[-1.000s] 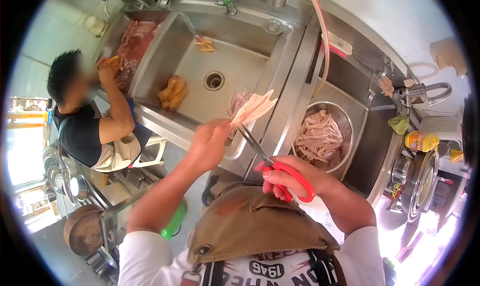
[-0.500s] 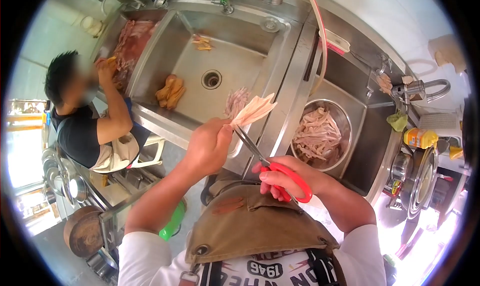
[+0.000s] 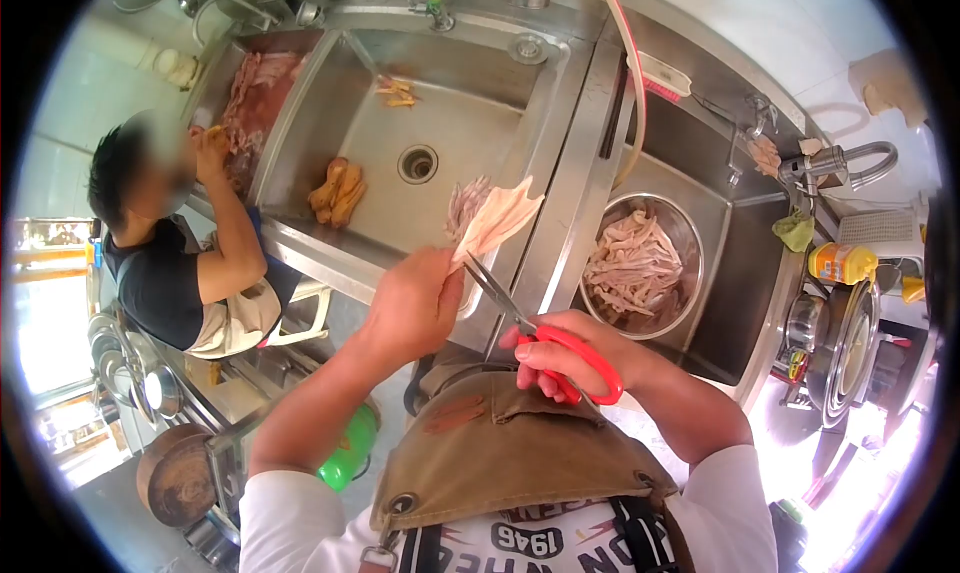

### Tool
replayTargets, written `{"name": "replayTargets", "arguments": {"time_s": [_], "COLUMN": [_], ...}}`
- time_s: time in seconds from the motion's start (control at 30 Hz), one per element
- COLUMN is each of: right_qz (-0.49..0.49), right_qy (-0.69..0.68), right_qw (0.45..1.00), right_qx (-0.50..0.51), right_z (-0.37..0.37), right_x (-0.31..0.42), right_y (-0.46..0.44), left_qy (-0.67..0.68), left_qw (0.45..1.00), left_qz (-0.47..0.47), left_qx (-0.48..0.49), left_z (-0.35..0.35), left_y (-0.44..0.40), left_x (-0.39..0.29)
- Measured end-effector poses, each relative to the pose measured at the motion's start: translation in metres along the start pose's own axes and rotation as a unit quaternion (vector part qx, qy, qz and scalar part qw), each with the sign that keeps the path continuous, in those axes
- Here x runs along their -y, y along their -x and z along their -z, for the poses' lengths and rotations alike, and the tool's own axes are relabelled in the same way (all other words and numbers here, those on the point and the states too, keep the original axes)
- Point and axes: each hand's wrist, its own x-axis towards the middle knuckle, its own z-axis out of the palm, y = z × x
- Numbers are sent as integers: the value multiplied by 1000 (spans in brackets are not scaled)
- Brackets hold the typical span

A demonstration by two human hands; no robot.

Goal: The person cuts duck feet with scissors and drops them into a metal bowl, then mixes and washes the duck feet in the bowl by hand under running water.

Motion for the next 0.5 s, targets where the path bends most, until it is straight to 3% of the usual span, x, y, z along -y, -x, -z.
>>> {"name": "replayTargets", "arguments": {"time_s": [0.27,0.5], "right_qz": [10,18], "right_qy": [-57,-28], "right_qw": [998,999], "right_qx": [4,-12], "right_z": [-2,-9], "right_x": [-5,-8], "right_y": [5,4], "left_qy": [-130,-158], "left_qw": [982,979], "left_qz": [-135,-116], "left_qx": [-9,50], "left_z": [1,1], "left_y": [8,13], "left_x": [17,16]}}
